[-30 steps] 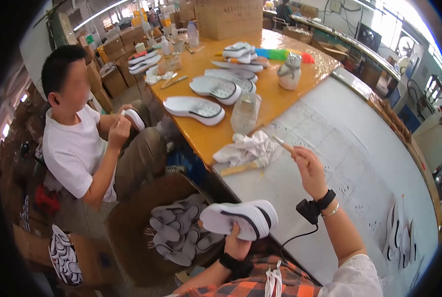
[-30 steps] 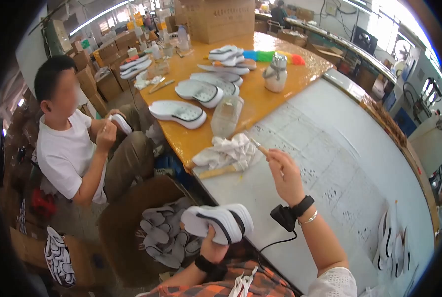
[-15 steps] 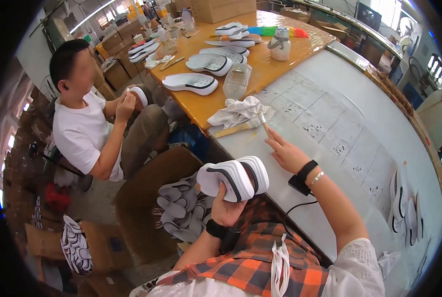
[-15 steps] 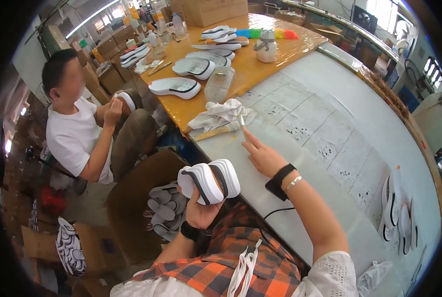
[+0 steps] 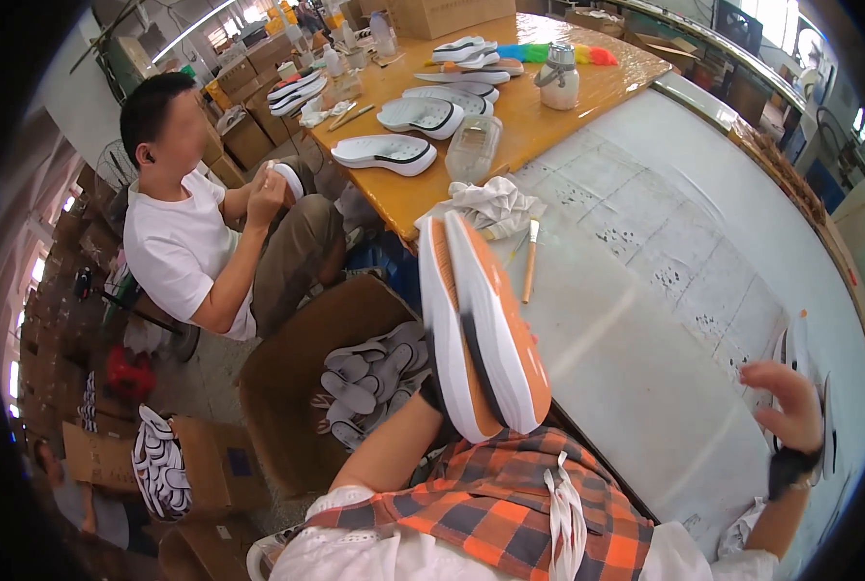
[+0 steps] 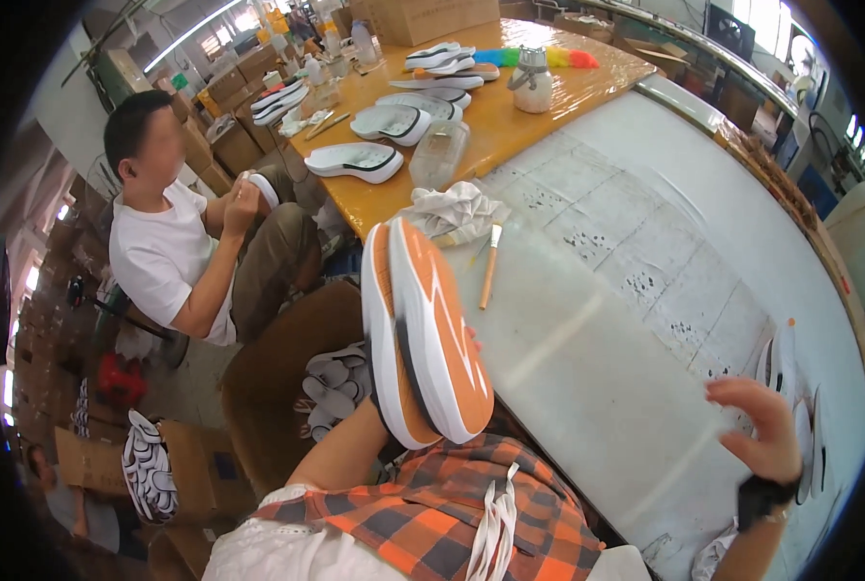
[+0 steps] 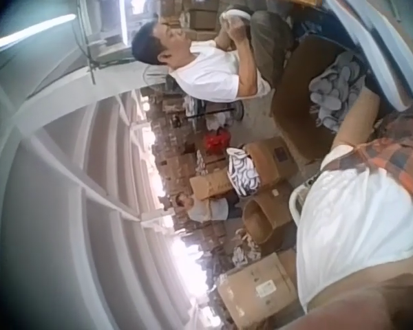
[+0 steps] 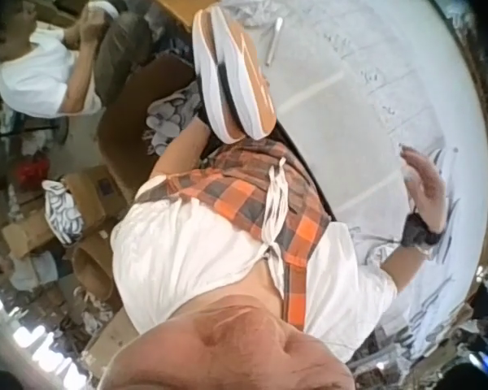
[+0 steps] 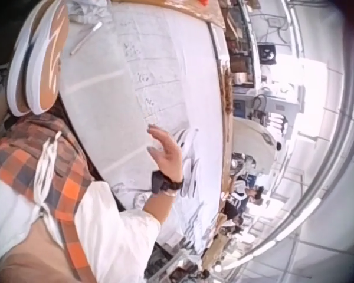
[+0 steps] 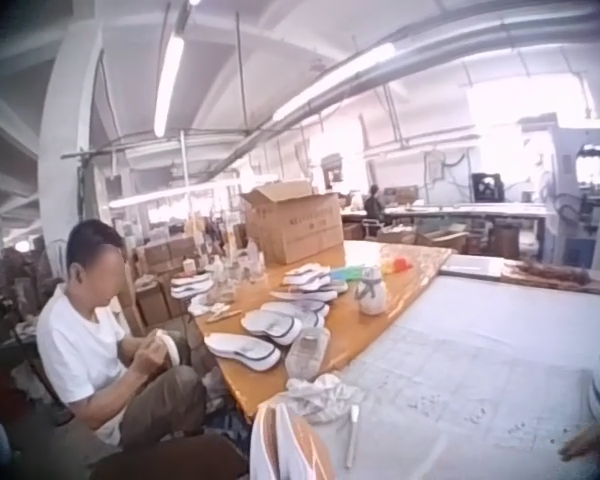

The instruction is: The person takes shoe soles from a conveyor table, places them into a cardboard box, and applies liquid to the shoe soles using a brush.

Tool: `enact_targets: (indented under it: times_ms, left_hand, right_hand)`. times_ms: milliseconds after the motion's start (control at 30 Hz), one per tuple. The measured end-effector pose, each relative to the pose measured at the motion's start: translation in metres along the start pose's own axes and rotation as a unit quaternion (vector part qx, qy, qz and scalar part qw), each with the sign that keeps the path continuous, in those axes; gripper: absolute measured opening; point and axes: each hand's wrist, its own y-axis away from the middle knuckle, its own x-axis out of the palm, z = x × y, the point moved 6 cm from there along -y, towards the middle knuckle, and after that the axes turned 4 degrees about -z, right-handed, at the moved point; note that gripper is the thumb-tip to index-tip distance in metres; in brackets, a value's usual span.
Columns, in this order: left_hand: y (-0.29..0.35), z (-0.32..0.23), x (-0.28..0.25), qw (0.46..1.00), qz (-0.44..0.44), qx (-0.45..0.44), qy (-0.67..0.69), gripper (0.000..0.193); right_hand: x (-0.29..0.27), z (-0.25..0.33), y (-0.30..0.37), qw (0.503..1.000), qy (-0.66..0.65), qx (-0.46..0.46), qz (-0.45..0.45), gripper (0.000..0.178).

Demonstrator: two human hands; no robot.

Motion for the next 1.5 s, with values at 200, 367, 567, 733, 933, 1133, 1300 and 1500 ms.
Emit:
enact_targets:
  times_ms: [200,367,567,733,933,1133,1300,1500]
  left_hand:
    - [-0.050,0.019,0.038,0.994,0.085,-0.072,0.022,0.067]
    - [-0.074,0.054,0.060,0.982,0.146,-0.112,0.043,0.066]
    - [-0.046,0.066,0.059,0.967,0.196,-0.152,0.062,0.065]
    - [-0.039,0.069,0.058,0.953,0.233,-0.173,0.084,0.064]
    - [-0.027,0.064,0.058,0.961,0.216,-0.167,0.051,0.066]
    - [-0.018,0.057,0.052,0.983,0.105,-0.148,0.027,0.073]
    - [-0.006,0.048,0.035,0.984,0.168,-0.062,-0.005,0.082]
    - [0.004,0.040,0.037,0.982,0.176,-0.071,0.001,0.071]
  right_hand:
    - [0.030,-0.007,0.080,0.933,-0.353,0.013,-0.064,0.047]
    - [0.140,-0.032,0.009,0.943,-0.329,0.034,-0.023,0.085]
    - [0.186,0.001,-0.047,0.984,-0.165,-0.041,-0.049,0.101]
    - [0.187,-0.055,-0.037,0.816,-0.575,0.022,-0.062,0.103]
    - [0.153,-0.040,-0.027,0.802,-0.584,0.009,-0.126,0.091]
    - [0.180,0.036,-0.051,0.980,-0.088,-0.179,-0.025,0.055]
    - [0.190,0.012,-0.048,0.943,-0.309,-0.120,-0.028,0.037]
    - [0.167,-0.041,-0.016,0.952,-0.287,-0.015,-0.110,0.024]
